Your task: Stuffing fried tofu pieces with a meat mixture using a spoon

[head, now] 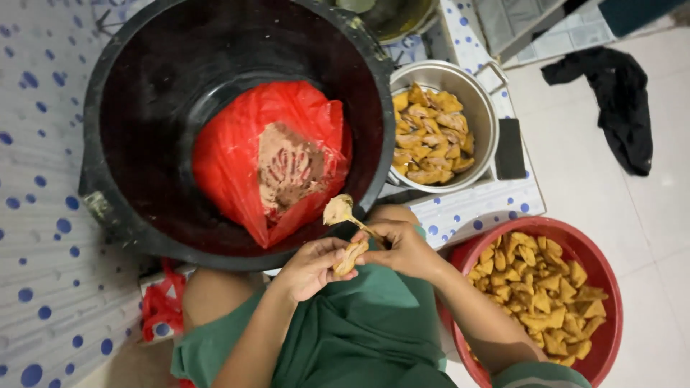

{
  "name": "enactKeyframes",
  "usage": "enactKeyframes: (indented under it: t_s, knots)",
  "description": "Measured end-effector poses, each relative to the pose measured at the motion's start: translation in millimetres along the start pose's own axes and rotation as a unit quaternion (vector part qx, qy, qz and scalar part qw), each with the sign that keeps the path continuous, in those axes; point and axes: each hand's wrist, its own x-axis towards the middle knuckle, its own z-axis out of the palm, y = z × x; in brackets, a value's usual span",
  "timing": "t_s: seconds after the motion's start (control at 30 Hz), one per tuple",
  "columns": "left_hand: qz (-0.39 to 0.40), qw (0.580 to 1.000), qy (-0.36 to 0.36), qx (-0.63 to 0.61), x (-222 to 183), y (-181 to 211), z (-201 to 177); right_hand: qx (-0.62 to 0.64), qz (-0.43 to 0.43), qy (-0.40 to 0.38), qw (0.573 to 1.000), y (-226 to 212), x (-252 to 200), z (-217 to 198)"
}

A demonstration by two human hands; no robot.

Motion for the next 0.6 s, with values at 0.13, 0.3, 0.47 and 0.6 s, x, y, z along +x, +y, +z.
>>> enactKeyframes:
  t_s: [0.13,0.3,0.47,0.6]
  knots:
    - [0.013,0.999,0.042,0.005,5,8,20,0.027,0.020,0.023,0.999,13,-3,-22]
    - [0.280,0.888,0.267,0.249,29,16,-16,-0.066,0.058,0.221,0.971,21,-5,-103]
    - [0.381,0.667,0.337,0.544,28,17,-13,-0.280,0.058,0.348,0.893,126,25,-200]
    - [0.468,0.467,0.305,0.686,37,13,-11,-0.369,0.110,0.370,0.846,216,79,-228]
